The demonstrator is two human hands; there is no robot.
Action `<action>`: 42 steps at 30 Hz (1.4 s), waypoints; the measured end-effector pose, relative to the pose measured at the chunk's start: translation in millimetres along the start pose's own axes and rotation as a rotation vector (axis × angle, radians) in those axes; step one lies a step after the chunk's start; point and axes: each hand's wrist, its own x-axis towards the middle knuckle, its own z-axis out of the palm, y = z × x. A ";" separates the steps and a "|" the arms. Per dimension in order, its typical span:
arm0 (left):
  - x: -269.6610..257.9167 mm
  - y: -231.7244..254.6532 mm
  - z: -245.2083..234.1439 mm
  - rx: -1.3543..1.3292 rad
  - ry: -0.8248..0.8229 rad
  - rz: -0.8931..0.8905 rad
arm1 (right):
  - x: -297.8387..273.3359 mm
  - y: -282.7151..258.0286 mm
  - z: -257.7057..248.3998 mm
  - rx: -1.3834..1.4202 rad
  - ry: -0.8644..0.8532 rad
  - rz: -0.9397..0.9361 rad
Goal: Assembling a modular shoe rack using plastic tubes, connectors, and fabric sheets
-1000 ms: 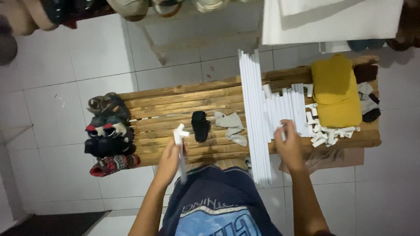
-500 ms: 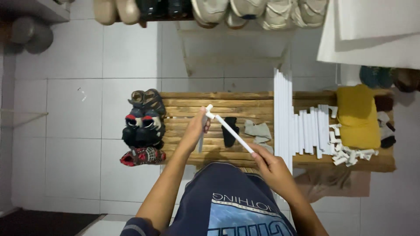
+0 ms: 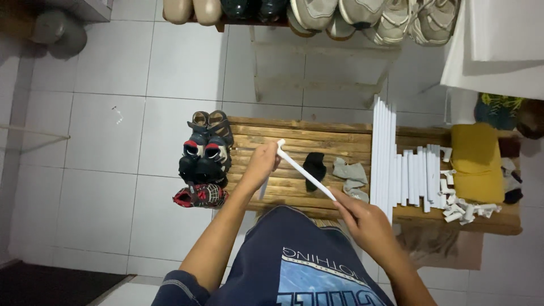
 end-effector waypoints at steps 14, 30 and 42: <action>-24.8 23.1 29.2 0.356 0.021 0.056 | -23.7 -11.2 3.4 -0.199 0.220 -0.176; -58.9 -27.8 97.4 -0.003 -0.020 -0.164 | -3.2 2.2 -28.5 0.210 0.216 -0.061; -72.7 -36.2 153.6 -0.481 -0.192 -0.149 | 10.9 123.5 -19.7 0.757 0.070 -0.069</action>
